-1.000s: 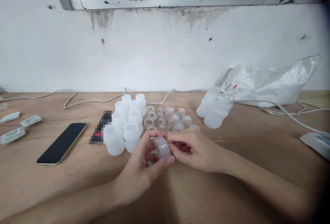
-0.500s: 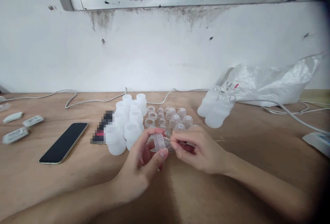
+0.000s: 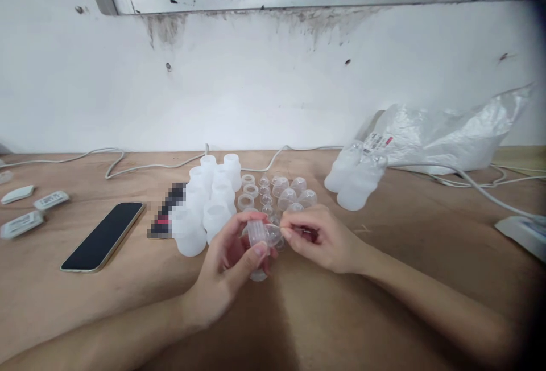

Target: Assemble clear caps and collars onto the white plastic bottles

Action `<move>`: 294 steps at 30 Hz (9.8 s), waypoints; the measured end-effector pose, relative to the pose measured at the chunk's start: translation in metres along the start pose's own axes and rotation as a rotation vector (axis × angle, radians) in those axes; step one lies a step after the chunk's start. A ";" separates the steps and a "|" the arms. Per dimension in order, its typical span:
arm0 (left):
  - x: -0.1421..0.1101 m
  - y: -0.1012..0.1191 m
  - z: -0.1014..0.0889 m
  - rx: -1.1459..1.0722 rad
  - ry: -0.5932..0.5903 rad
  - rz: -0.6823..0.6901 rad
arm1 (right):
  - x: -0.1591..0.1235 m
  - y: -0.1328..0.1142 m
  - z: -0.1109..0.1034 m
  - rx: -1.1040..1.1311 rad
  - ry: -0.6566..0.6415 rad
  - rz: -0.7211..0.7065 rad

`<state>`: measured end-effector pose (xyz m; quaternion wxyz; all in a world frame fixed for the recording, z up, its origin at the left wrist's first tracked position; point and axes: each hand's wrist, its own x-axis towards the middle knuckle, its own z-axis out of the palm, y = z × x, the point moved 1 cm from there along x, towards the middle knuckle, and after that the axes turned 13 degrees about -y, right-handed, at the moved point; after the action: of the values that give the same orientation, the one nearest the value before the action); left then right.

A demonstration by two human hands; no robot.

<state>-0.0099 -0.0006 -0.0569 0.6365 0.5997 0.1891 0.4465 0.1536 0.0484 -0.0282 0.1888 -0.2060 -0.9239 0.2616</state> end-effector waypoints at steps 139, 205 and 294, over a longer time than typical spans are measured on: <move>0.010 0.050 -0.026 0.926 -0.188 -0.446 | 0.006 0.007 -0.024 0.137 -0.147 0.268; 0.007 0.043 -0.031 1.391 -0.231 -0.282 | 0.002 -0.004 -0.040 -0.063 -0.212 0.280; 0.004 0.030 -0.028 1.812 -0.022 0.163 | -0.022 0.005 -0.061 -0.396 -0.372 0.710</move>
<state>-0.0398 0.0163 -0.0340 -0.1102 0.8863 0.4185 0.1649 0.2013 0.0660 0.0117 -0.1251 -0.4919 -0.8464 0.1610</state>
